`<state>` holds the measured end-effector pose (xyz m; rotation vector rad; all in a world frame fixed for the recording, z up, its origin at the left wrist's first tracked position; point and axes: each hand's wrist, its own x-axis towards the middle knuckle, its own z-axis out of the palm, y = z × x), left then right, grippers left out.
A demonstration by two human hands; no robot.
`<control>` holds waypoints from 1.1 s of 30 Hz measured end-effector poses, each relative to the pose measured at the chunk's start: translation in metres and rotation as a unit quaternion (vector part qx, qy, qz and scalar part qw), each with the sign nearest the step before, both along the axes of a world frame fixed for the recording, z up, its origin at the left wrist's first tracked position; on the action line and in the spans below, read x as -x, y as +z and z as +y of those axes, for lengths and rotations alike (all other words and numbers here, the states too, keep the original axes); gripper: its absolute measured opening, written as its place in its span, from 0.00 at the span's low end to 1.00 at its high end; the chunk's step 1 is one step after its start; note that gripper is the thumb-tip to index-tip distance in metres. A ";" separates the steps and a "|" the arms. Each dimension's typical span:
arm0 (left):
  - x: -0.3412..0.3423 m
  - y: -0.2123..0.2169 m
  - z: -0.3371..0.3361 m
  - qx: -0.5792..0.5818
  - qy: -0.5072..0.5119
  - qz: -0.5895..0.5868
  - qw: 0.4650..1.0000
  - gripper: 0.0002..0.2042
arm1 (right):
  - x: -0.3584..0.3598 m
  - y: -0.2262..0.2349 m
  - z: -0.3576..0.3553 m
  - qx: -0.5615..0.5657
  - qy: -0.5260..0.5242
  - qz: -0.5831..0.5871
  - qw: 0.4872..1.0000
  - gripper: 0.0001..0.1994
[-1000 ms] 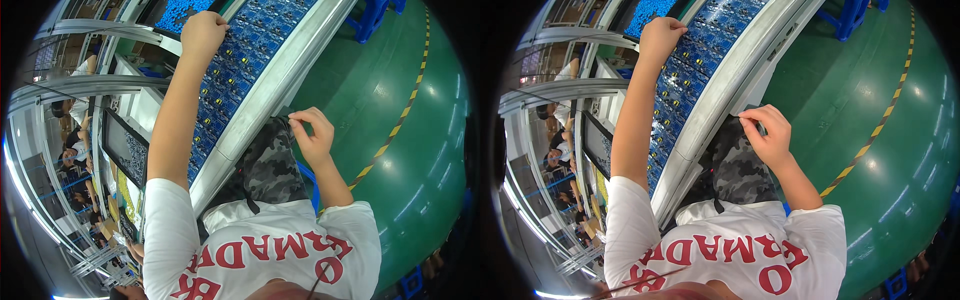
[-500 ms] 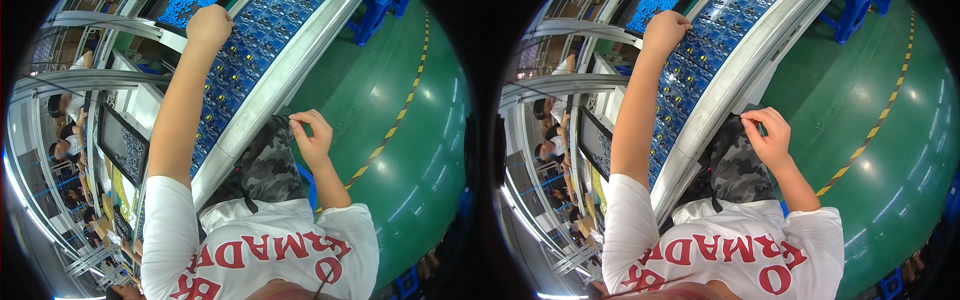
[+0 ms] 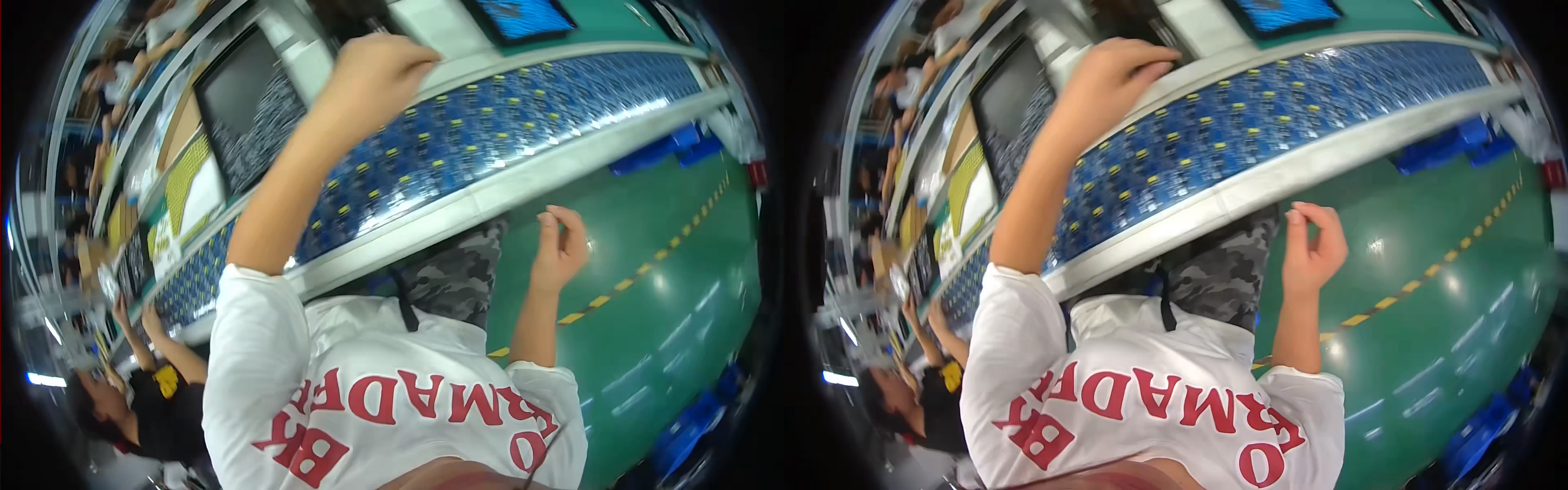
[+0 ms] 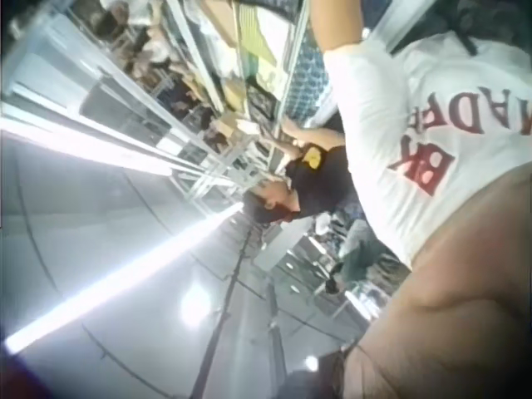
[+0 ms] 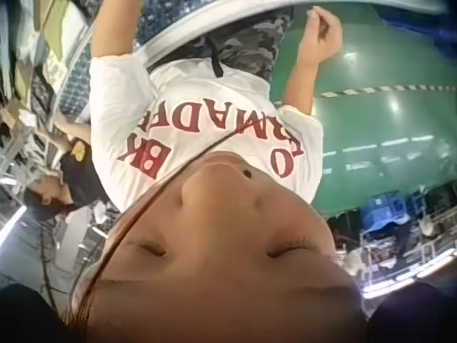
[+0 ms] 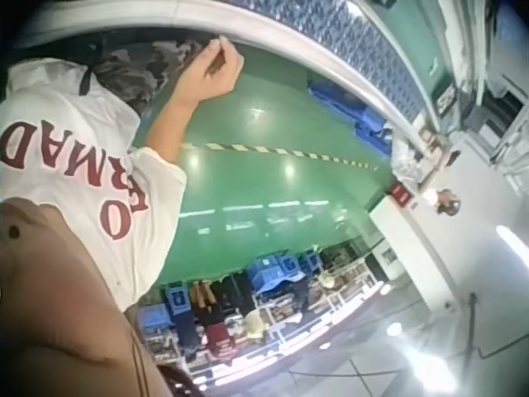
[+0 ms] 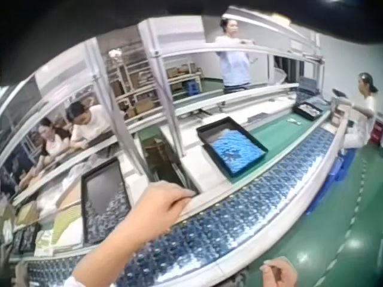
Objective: The person assembles circuit boards on a production line by picking small electronic components from trays and inserting them into the boards by hand.
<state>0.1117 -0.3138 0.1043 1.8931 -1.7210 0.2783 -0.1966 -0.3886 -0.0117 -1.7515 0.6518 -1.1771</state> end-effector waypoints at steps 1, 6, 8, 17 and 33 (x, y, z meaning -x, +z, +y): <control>-0.007 0.010 0.050 -0.023 0.077 0.025 0.996 0.10 | -0.003 0.004 0.004 0.001 -0.003 -0.002 1.000 0.05; -0.088 -0.003 0.293 -0.048 0.369 0.035 0.928 0.12 | -0.043 0.021 0.020 0.016 -0.011 0.033 0.999 0.05; -0.102 -0.013 0.371 -0.079 0.435 -0.002 0.897 0.12 | -0.069 0.035 0.029 0.032 0.033 0.026 0.999 0.06; -0.097 -0.055 0.460 -0.086 0.455 0.052 0.885 0.12 | -0.229 0.083 0.147 0.214 0.410 0.117 0.879 0.07; -0.142 -0.075 0.413 -0.027 0.399 -0.123 0.908 0.10 | -0.430 0.035 0.304 0.437 0.299 0.223 0.819 0.08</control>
